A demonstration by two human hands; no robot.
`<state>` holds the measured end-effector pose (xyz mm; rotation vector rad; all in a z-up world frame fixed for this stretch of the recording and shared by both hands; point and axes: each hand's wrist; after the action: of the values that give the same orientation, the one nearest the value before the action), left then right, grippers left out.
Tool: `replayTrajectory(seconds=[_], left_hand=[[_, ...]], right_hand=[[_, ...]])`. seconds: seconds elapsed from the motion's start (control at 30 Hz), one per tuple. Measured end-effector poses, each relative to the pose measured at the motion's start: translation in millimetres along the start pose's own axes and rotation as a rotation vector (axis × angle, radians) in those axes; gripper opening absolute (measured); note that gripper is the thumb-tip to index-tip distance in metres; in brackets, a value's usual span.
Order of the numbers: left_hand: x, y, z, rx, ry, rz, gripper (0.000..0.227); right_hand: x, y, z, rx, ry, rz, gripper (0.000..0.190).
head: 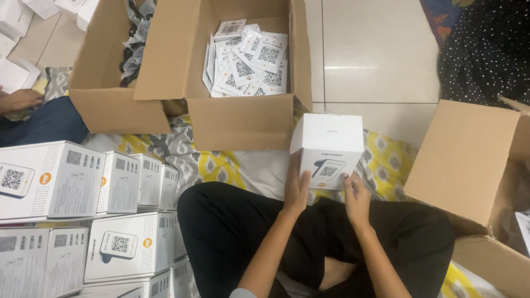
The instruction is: The person assembles product boxes and inserts printed materials and manuals.
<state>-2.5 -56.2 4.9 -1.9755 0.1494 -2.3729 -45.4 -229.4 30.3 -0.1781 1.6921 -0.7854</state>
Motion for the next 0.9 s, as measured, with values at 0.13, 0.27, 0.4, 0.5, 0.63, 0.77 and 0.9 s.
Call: replayTrajectory(seconds=[0.13, 0.27, 0.4, 0.5, 0.63, 0.77, 0.9], left_hand=[[8, -9, 11, 0.215, -0.124, -0.246, 0.074], [-10, -11, 11, 0.182, -0.113, -0.096, 0.070], [-9, -12, 23, 0.122, -0.084, -0.138, 0.073], [-5, -23, 50, -0.029, -0.173, -0.537, 0.074], [-16, -32, 57, -0.128, -0.284, -0.640, 0.079], [-17, -22, 47, -0.098, -0.274, -0.492, 0.087], [-15, -14, 25, -0.063, -0.169, -0.087, 0.086]], right_hand=[[-9, 2, -5, 0.034, -0.185, -0.022, 0.047], [-28, 5, 9, 0.060, -0.450, 0.003, 0.055], [-5, 21, 25, -0.004, -0.333, -0.026, 0.067], [20, 33, 34, 0.068, -0.366, -0.144, 0.062], [-3, 28, 28, 0.118, -0.455, -0.157, 0.064], [3, 32, 31, 0.101, -0.479, -0.089, 0.073], [12, 35, 28, 0.074, -0.456, -0.100, 0.079]])
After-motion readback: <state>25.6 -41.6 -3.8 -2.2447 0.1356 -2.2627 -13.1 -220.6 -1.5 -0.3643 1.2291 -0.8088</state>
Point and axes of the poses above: each hand's wrist, its own z-axis towards the middle knuckle, its own y-axis out of the palm, x = y × z, and after that the axes turned 9 degrees about -z, right-handed
